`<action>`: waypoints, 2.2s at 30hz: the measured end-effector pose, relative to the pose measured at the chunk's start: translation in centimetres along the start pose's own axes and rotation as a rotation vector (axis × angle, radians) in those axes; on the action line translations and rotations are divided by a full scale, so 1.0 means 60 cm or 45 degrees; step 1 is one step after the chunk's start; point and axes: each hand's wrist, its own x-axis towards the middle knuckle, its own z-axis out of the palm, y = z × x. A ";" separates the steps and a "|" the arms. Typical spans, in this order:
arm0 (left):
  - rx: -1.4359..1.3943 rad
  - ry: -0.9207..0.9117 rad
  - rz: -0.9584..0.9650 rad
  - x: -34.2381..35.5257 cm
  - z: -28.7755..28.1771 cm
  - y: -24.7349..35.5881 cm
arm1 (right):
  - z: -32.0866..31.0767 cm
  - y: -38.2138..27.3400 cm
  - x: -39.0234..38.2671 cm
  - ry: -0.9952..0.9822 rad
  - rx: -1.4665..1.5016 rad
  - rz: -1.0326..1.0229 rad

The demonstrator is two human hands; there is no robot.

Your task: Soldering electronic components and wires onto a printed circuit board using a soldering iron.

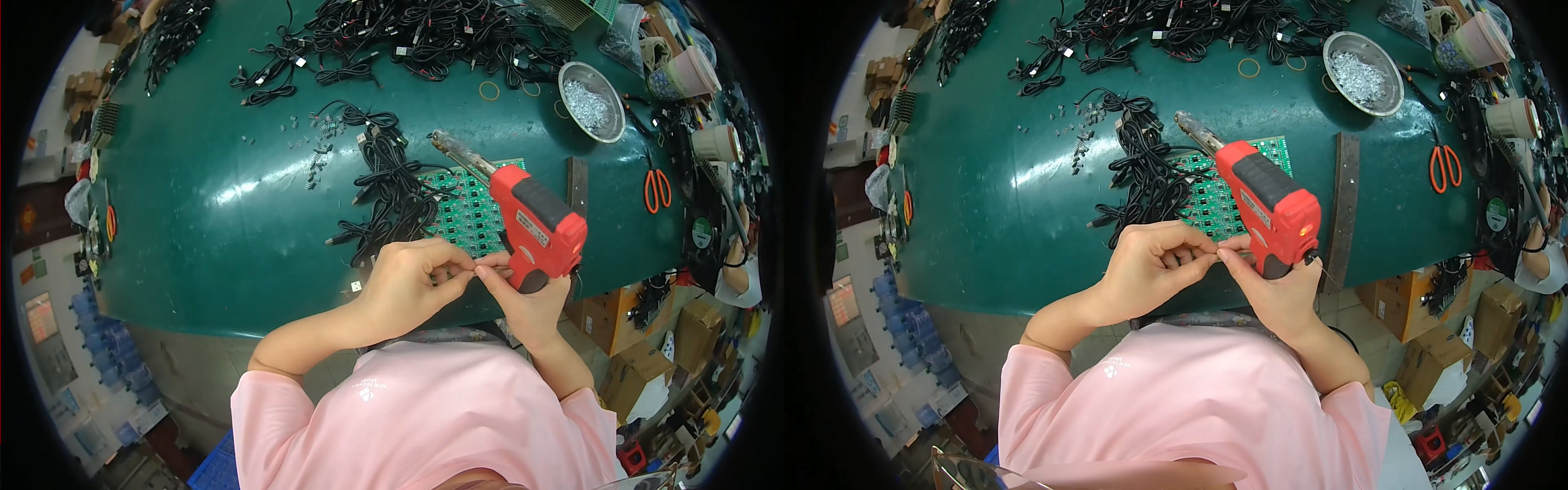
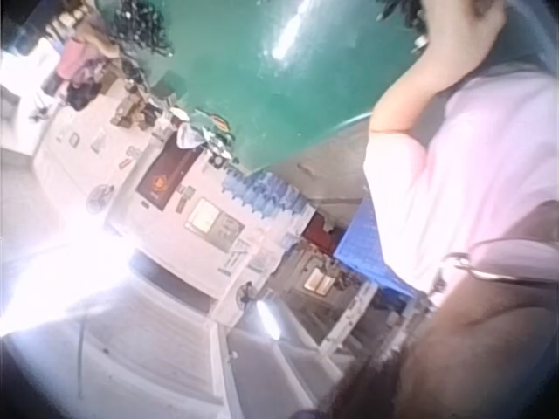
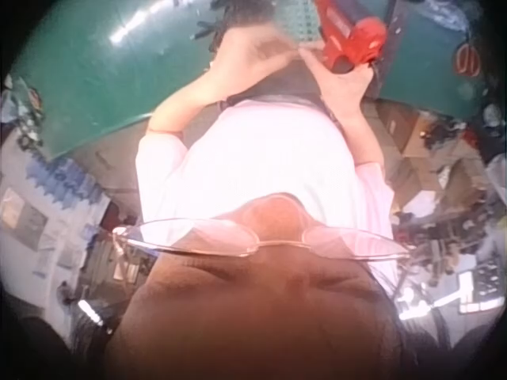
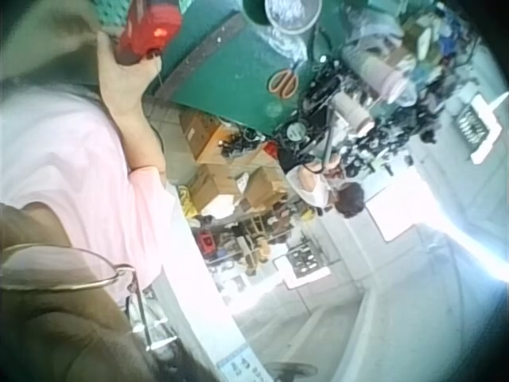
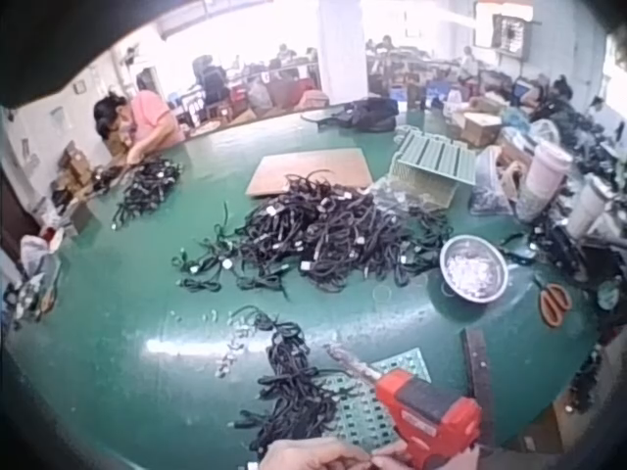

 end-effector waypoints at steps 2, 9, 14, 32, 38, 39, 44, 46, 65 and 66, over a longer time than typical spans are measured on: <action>0.082 0.052 0.133 -0.001 0.002 -0.005 | -0.002 0.005 0.001 -0.010 -0.027 0.013; 0.152 0.107 0.203 0.000 0.005 -0.003 | 0.007 0.011 -0.004 0.086 0.091 0.012; -0.393 -0.028 -0.203 -0.006 0.016 -0.013 | 0.006 0.016 -0.005 0.100 0.021 -0.054; 1.120 0.534 0.478 0.025 0.002 0.044 | -0.021 0.007 -0.021 0.234 -0.001 0.018; 1.028 0.502 0.370 0.069 0.028 -0.055 | -0.107 0.023 -0.055 0.137 0.062 -0.103; 1.022 0.499 0.361 0.072 0.028 -0.057 | -0.120 0.026 -0.064 0.136 0.057 -0.093; 1.047 0.473 0.341 0.082 0.034 -0.057 | -0.146 0.045 -0.105 0.050 0.018 0.046; 1.074 0.462 0.343 0.085 0.036 -0.061 | -0.137 0.048 -0.106 0.064 0.014 0.025; 1.085 0.461 0.339 0.089 0.037 -0.067 | -0.121 0.060 -0.091 0.060 0.030 0.140; 1.086 0.462 0.334 0.090 0.037 -0.067 | -0.121 0.061 -0.090 0.058 0.027 0.134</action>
